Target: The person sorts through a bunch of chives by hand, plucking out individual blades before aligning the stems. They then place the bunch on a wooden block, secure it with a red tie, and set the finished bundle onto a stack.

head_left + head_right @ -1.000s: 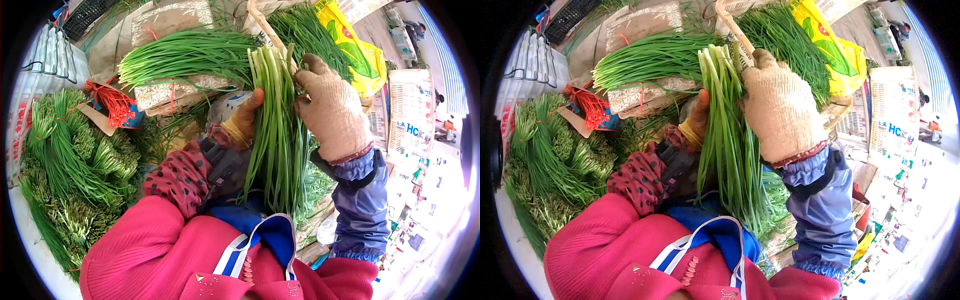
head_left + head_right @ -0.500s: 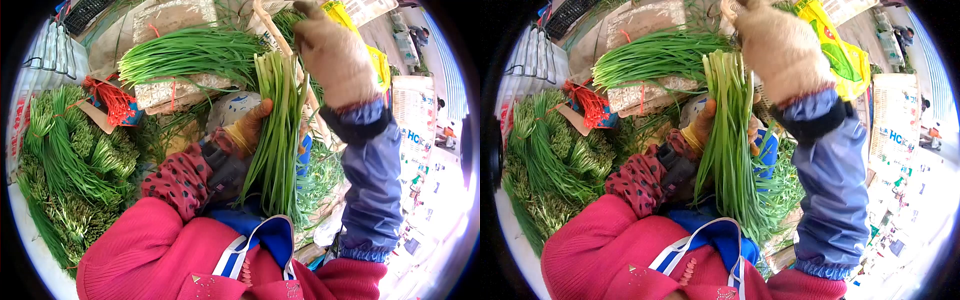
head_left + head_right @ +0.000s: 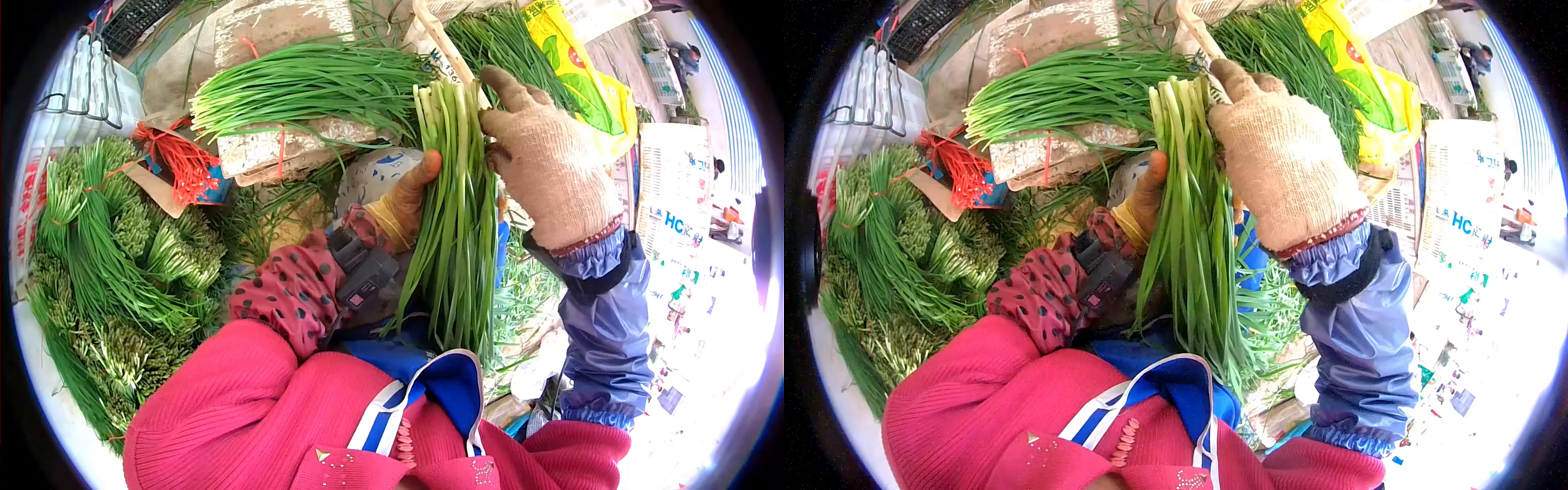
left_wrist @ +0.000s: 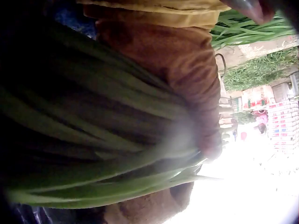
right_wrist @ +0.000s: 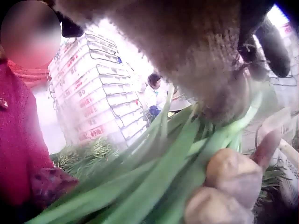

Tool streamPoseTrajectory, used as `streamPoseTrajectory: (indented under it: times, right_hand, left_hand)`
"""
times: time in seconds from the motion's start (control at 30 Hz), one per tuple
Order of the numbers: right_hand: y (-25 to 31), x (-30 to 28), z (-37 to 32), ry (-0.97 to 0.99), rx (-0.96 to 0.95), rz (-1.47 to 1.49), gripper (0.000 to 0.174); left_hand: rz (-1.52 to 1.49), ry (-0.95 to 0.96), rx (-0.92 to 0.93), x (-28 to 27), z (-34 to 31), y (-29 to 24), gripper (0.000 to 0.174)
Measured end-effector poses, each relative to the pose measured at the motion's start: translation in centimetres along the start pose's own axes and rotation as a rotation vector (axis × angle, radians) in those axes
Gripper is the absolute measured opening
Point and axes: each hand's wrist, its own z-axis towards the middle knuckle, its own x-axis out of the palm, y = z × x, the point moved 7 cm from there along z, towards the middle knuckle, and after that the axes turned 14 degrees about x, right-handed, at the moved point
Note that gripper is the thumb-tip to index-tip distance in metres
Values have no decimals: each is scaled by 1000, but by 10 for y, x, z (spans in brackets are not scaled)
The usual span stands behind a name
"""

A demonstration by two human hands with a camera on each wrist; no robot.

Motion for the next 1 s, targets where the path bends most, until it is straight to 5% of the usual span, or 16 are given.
streamPoseTrajectory:
  times: [0.27, 0.43, 0.63, 0.67, 0.7, 0.73, 0.77, 0.8, 0.9, 1.0]
  right_hand:
    - [-9, 16, 26, 330, -223, 336, 23]
    - [-5, 18, 35, 209, -197, 228, 26]
    - [-96, -22, 71, -297, 339, 504, 22]
    - [-118, -17, 81, -271, 375, 495, 30]
    - [-92, -30, 69, -219, 159, 351, 32]
    - [-113, -9, 58, 109, 585, 319, 32]
    - [-111, 6, 39, 151, 653, 377, 34]
    - [-97, 18, 14, 215, 495, 614, 35]
    - [-60, 59, -62, 147, 517, 715, 71]
    - [-3, 59, -105, 394, 742, 764, 110]
  left_hand:
    - [54, 109, -53, -4, -2, 5, 88]
    - [9, 68, -57, -2, -3, 6, 88]
    - [62, 52, -94, -2, -7, 12, 91]
    - [82, 7, -76, -1, -5, 10, 89]
    - [103, -36, -56, -1, -3, 6, 86]
    - [121, -77, -37, -1, -1, 3, 84]
    - [91, -50, -23, -1, 2, 0, 76]
    - [72, -103, -7, -6, 3, -2, 74]
    - [-44, -156, 16, -17, 7, -4, 63]
    - [56, -311, 67, -5, 7, -10, 65]
